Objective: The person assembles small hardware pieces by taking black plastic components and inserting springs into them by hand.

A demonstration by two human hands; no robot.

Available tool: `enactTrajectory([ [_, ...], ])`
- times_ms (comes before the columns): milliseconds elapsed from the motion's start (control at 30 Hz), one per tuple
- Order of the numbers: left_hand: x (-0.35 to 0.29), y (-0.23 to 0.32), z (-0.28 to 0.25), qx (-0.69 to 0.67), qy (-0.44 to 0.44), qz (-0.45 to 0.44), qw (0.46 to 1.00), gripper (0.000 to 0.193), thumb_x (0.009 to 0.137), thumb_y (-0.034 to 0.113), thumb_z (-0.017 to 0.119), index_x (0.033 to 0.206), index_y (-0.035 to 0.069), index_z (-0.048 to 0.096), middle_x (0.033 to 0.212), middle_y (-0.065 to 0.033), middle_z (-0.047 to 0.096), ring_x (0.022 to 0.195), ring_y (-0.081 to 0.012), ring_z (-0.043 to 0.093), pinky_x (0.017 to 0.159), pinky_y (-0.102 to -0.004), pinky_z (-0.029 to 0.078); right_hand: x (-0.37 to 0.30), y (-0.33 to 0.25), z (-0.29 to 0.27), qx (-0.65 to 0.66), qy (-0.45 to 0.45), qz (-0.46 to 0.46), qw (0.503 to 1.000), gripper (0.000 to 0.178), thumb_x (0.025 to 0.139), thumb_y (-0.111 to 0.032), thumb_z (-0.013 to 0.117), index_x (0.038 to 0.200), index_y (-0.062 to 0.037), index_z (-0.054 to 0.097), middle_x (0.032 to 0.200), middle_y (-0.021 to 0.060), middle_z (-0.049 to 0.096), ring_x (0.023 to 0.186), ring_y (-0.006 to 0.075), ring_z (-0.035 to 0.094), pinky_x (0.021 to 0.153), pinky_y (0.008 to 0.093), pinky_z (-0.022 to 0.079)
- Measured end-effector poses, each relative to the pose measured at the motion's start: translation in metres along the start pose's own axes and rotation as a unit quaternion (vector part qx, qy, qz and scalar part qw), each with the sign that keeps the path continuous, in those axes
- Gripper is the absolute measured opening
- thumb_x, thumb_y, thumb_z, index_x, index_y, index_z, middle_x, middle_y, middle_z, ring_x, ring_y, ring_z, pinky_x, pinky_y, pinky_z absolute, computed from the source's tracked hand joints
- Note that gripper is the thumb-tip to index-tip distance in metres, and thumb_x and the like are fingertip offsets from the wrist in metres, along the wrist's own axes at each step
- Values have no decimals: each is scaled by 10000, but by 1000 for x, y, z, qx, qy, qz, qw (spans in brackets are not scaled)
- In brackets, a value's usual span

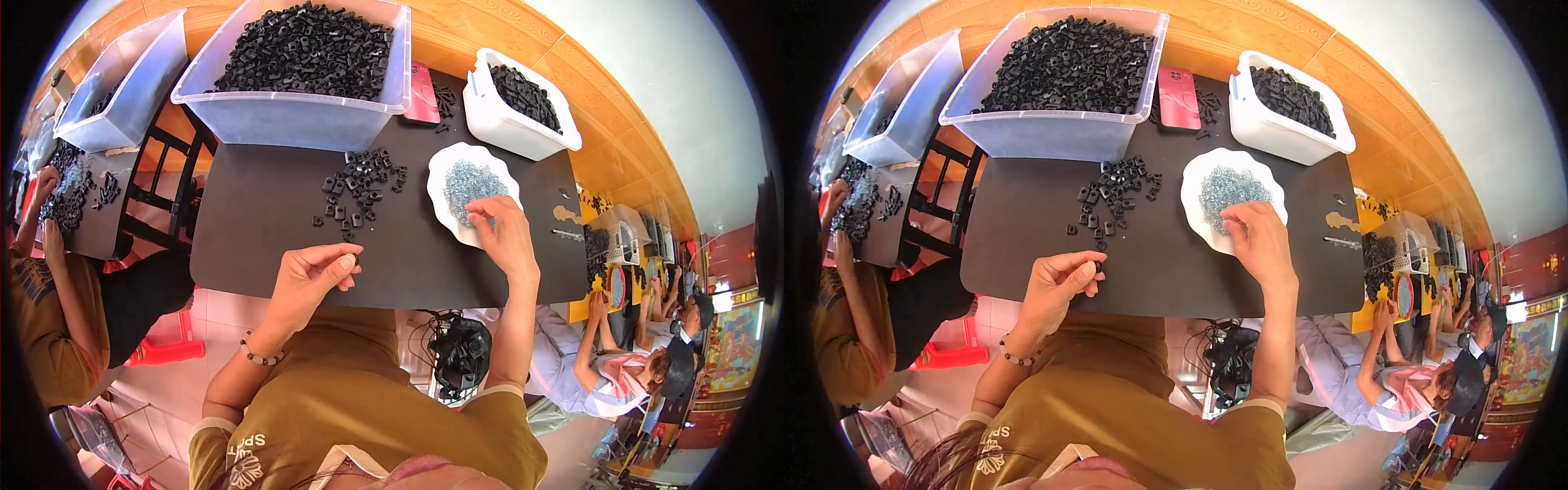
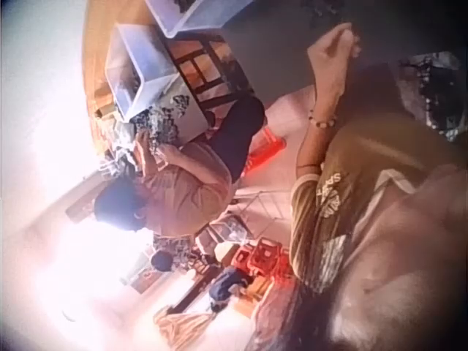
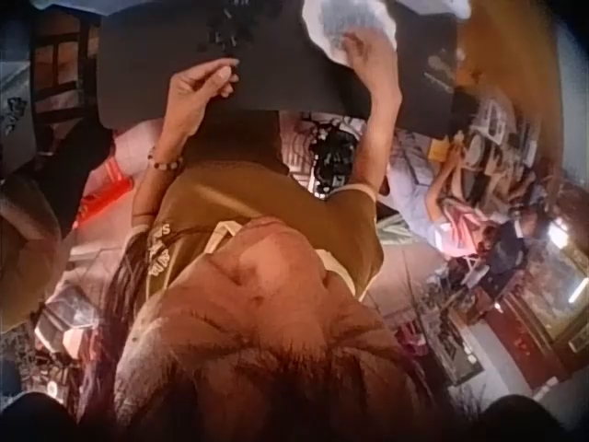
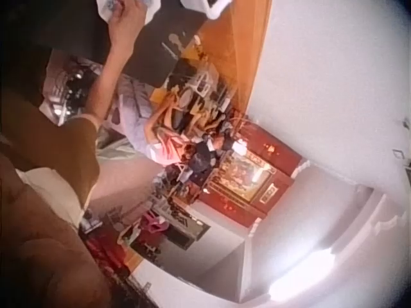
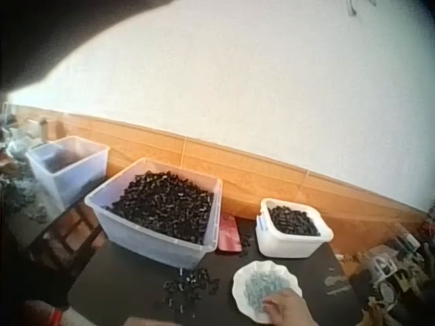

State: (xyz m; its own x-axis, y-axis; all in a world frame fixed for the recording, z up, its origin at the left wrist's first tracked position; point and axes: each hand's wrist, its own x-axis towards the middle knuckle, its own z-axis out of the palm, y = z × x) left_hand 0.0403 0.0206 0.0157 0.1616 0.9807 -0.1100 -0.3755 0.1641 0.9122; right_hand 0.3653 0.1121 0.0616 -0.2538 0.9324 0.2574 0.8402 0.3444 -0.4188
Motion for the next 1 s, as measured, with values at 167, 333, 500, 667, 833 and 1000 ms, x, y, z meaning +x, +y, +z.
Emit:
enactTrajectory([
  [167,-4,0,0,29,6,9,1000,226,999,141,711,1169,0,757,916,-75,758,766,-99,682,729,-247,571,3,4,7,-26,-4,-8,1000,96,885,-65,719,976,-38,734,936,116,711,848,272,662,751,358,530],
  [333,-4,0,1,50,17,29,998,231,1014,150,690,1174,-4,753,946,-90,768,779,-96,693,727,-246,571,3,4,6,43,20,33,998,57,911,-80,685,936,-30,671,907,118,682,873,287,649,786,404,518],
  [500,-3,1,4,64,11,23,998,238,1023,164,680,1179,0,753,939,-79,759,776,-93,681,727,-239,562,4,7,5,69,38,42,996,75,917,-84,686,945,-17,669,905,107,680,816,232,644,761,357,520],
  [667,-1,-4,4,83,0,49,995,242,1021,168,683,1186,5,753,928,-62,719,761,-84,647,710,-232,546,3,16,11,130,48,65,988,85,929,-88,676,960,-10,669,869,83,688,777,180,628,739,321,509],
  [833,1,-6,6,102,-5,70,992,238,1005,138,698,1192,0,749,940,-60,702,765,-91,653,701,-232,550,1,21,15,259,60,87,960,106,963,-99,669,938,3,669,873,43,719,762,86,603,730,263,493],
  [1000,5,-7,17,60,-10,53,997,235,997,96,700,1204,-5,743,955,-61,706,796,-104,688,727,-238,566,-11,-19,-3,397,-40,81,914,119,998,-96,648,949,5,687,893,39,718,803,82,626,762,254,505],
])
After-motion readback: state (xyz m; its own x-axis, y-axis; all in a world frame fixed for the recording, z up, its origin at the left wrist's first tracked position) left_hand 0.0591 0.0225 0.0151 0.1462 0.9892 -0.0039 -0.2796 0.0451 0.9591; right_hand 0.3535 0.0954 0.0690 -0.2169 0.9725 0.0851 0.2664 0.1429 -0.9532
